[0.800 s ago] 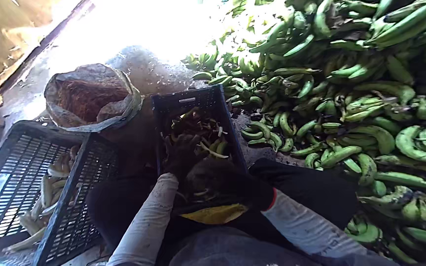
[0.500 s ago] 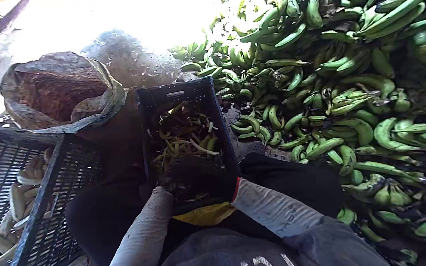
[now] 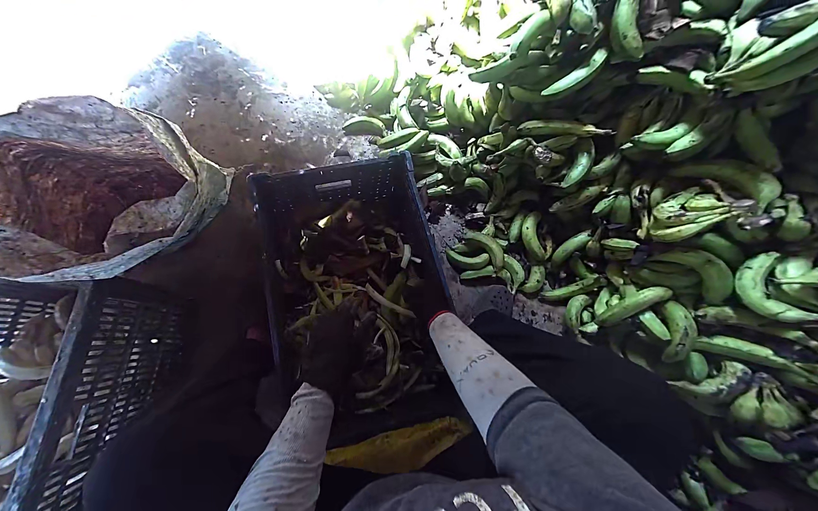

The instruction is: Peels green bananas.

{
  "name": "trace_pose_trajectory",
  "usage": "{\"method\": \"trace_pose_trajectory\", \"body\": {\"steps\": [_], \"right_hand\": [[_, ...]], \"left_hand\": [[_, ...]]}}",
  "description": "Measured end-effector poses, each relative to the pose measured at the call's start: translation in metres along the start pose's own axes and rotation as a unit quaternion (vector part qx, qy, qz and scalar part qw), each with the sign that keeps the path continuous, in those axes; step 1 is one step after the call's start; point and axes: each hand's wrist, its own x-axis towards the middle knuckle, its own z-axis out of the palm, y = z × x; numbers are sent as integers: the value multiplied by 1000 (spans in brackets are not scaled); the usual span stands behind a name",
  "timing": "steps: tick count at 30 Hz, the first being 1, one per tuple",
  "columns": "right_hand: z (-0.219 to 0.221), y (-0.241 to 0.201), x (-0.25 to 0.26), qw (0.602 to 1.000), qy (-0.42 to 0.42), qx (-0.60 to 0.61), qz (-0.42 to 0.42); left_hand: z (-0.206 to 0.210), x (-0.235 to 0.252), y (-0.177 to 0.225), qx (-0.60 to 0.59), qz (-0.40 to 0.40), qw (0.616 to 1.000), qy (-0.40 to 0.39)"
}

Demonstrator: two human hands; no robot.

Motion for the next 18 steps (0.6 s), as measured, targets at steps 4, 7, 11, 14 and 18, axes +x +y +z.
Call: {"method": "trace_pose_trajectory", "body": {"steps": [4, 7, 11, 14, 18], "right_hand": [[20, 10, 2, 998, -62, -28, 13], [19, 18, 3, 1000, -18, 22, 4], [3, 7, -20, 974, 76, 198, -80], [-17, -7, -44, 960, 94, 198, -176], [-26, -32, -97, 940, 123, 136, -287]], "left_hand": [[7, 2, 3, 3, -3, 999, -31], [5, 3, 9, -31, -1, 999, -9], [2, 3, 13, -115, -28, 992, 49], [1, -1, 26, -310, -58, 946, 72], [5, -19, 50, -605, -95, 790, 32]]}}
